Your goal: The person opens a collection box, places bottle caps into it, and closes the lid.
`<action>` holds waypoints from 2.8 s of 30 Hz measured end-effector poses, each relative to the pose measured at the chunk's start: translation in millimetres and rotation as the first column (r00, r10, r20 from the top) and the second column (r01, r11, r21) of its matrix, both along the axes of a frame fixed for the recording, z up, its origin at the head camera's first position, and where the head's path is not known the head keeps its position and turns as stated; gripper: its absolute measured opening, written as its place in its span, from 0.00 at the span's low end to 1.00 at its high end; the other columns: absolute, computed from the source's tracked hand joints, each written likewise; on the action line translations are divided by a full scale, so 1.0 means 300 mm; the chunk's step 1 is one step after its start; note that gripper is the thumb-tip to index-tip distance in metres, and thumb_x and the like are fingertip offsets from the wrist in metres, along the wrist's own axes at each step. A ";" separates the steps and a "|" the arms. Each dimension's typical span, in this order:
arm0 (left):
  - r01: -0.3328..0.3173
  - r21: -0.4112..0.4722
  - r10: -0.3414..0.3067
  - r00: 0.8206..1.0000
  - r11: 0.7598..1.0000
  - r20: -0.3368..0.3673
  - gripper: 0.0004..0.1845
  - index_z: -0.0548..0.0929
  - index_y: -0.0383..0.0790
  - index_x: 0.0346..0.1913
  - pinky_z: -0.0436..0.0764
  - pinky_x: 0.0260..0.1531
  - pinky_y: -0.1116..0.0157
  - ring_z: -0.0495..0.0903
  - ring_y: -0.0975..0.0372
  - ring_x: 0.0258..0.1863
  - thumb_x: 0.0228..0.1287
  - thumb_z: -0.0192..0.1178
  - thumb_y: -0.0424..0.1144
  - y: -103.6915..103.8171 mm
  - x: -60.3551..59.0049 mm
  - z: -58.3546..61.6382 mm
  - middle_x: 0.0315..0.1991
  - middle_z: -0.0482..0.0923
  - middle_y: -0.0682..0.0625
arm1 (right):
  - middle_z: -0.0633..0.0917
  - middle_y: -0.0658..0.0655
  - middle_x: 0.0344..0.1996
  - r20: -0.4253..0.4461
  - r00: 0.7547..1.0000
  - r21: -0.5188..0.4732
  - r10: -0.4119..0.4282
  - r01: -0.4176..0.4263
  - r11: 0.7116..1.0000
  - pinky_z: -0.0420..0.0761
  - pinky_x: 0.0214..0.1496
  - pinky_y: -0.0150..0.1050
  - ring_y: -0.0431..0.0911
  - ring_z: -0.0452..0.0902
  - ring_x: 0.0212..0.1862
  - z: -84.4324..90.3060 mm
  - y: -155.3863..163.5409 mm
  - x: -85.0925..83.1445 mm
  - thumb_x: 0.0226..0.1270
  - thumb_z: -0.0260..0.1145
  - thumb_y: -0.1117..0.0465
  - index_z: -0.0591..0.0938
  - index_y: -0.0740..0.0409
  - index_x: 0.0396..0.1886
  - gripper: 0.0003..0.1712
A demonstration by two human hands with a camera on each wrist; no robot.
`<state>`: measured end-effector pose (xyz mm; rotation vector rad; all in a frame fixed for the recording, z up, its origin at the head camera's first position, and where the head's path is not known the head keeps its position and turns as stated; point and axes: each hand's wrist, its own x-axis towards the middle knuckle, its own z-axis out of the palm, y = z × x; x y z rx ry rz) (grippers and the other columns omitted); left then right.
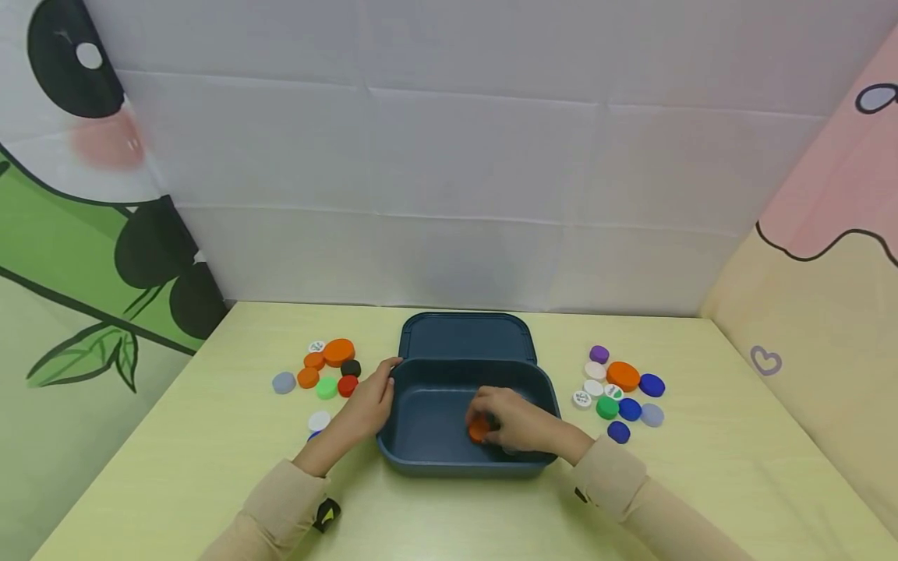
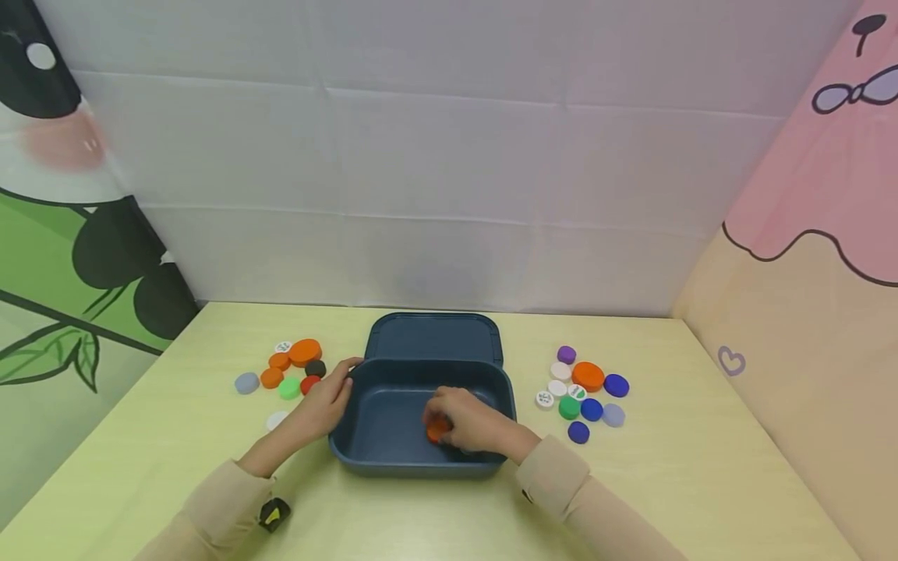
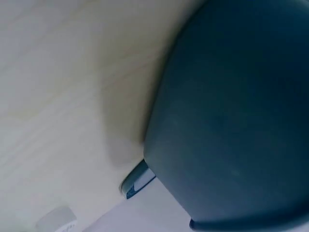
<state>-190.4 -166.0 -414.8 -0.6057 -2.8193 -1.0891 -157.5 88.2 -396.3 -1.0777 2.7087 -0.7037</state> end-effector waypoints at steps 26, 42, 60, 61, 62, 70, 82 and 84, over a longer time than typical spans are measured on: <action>0.004 0.001 -0.004 1.000 1.000 0.001 0.20 0.62 0.28 0.62 0.71 0.55 0.49 0.72 0.46 0.56 0.70 0.39 0.29 -0.006 0.002 0.000 0.58 0.70 0.33 | 0.81 0.58 0.42 -0.008 0.945 -0.288 -0.328 0.312 0.905 0.80 0.43 0.41 0.54 0.77 0.44 0.077 0.315 0.014 0.54 0.67 0.68 0.78 0.60 0.45 0.17; 0.001 0.005 -0.001 1.000 1.000 0.010 0.20 0.62 0.29 0.62 0.71 0.56 0.49 0.72 0.46 0.57 0.70 0.39 0.30 0.000 0.002 0.002 0.58 0.70 0.34 | 0.81 0.61 0.40 0.011 0.905 -0.247 -0.426 0.415 0.875 0.80 0.37 0.31 0.57 0.78 0.41 -0.005 0.513 0.076 0.50 0.68 0.71 0.79 0.65 0.41 0.16; 0.010 0.007 -0.010 1.000 1.000 -0.020 0.19 0.62 0.28 0.62 0.71 0.55 0.49 0.72 0.45 0.56 0.69 0.39 0.29 -0.001 0.007 0.003 0.57 0.70 0.32 | 0.82 0.57 0.38 0.143 0.895 -0.130 -0.422 0.440 0.888 0.79 0.40 0.34 0.49 0.76 0.39 -0.045 0.589 0.111 0.51 0.68 0.68 0.80 0.62 0.40 0.14; 0.010 0.007 -0.010 1.000 1.000 -0.025 0.19 0.62 0.28 0.62 0.71 0.55 0.49 0.72 0.44 0.56 0.69 0.40 0.29 -0.001 0.007 0.003 0.57 0.70 0.32 | 0.82 0.57 0.38 0.142 0.898 -0.129 -0.417 0.435 0.891 0.79 0.40 0.34 0.49 0.76 0.39 -0.044 0.589 0.111 0.51 0.68 0.68 0.80 0.62 0.40 0.14; 0.011 0.008 -0.010 0.999 1.000 -0.031 0.19 0.62 0.27 0.61 0.71 0.55 0.49 0.72 0.44 0.56 0.69 0.40 0.28 -0.001 0.008 0.004 0.57 0.71 0.32 | 0.82 0.57 0.38 0.140 0.901 -0.127 -0.411 0.428 0.895 0.79 0.40 0.34 0.48 0.76 0.38 -0.044 0.589 0.111 0.50 0.68 0.69 0.80 0.62 0.40 0.14; 0.011 0.004 -0.010 0.999 1.000 -0.049 0.19 0.63 0.27 0.61 0.71 0.55 0.49 0.73 0.44 0.55 0.69 0.40 0.28 0.002 0.009 0.003 0.56 0.71 0.31 | 0.81 0.56 0.35 0.102 0.920 -0.121 -0.378 0.388 0.914 0.79 0.34 0.31 0.44 0.74 0.35 -0.058 0.588 0.108 0.48 0.69 0.72 0.80 0.62 0.37 0.14; 0.010 0.009 -0.009 1.000 1.000 -0.023 0.19 0.62 0.27 0.61 0.69 0.57 0.49 0.71 0.45 0.57 0.69 0.40 0.29 0.005 0.012 0.013 0.58 0.70 0.32 | 0.81 0.53 0.33 0.031 0.910 -0.086 -0.413 0.414 0.906 0.78 0.35 0.32 0.44 0.73 0.35 -0.055 0.578 0.107 0.49 0.68 0.72 0.80 0.60 0.35 0.12; 0.011 0.009 -0.011 1.000 1.000 -0.018 0.19 0.62 0.28 0.61 0.70 0.57 0.49 0.71 0.45 0.57 0.69 0.40 0.29 0.004 0.012 0.013 0.58 0.70 0.32 | 0.82 0.53 0.33 0.006 0.902 -0.097 -0.431 0.430 0.898 0.79 0.36 0.34 0.45 0.75 0.35 -0.049 0.571 0.102 0.49 0.68 0.71 0.81 0.60 0.35 0.11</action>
